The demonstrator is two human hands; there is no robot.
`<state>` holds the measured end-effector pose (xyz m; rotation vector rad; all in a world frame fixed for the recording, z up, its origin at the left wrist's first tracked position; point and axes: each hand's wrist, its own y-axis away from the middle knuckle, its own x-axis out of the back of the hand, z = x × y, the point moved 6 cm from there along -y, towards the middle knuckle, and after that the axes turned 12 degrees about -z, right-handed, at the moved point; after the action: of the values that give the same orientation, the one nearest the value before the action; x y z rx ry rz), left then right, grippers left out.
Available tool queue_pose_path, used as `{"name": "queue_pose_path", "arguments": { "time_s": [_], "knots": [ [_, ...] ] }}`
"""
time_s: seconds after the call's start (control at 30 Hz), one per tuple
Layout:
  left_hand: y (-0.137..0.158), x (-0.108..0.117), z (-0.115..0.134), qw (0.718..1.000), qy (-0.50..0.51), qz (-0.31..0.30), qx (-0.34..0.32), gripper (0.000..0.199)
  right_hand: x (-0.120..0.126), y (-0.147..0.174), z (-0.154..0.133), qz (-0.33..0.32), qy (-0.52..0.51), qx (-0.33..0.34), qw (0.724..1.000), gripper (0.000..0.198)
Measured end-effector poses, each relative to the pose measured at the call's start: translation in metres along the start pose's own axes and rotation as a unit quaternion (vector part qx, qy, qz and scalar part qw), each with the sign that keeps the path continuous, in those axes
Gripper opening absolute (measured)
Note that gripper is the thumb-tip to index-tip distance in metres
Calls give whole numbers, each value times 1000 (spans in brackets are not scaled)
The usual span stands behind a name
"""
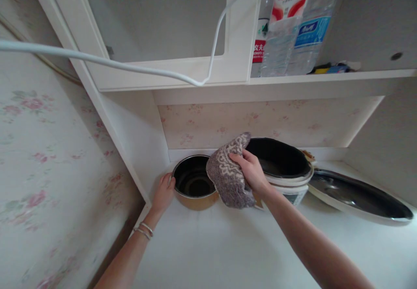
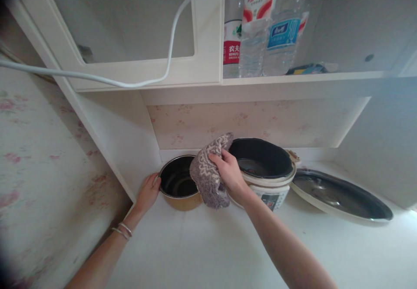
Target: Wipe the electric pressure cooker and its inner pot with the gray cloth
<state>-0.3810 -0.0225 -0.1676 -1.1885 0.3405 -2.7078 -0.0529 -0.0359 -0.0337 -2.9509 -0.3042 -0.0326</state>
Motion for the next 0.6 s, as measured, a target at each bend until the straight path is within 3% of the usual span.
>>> {"name": "queue_pose_path", "arguments": {
  "time_s": [0.13,0.3,0.37,0.47,0.6],
  "knots": [
    [3,17,4,993,-86,-19,-79,43,19,36,-5,46,94,21,994,30],
    [14,24,17,954,-196,-129,-189,38,10,45,66,71,230,-49,969,30],
    [17,26,22,941,-226,-153,-201,38,6,39,105,90,205,-88,971,31],
    [17,29,27,935,-253,-146,-202,37,0,22,154,119,88,-119,982,33],
    [21,27,33,941,-258,-107,-191,36,-14,-5,186,121,-18,-99,988,35]
  ]
}}
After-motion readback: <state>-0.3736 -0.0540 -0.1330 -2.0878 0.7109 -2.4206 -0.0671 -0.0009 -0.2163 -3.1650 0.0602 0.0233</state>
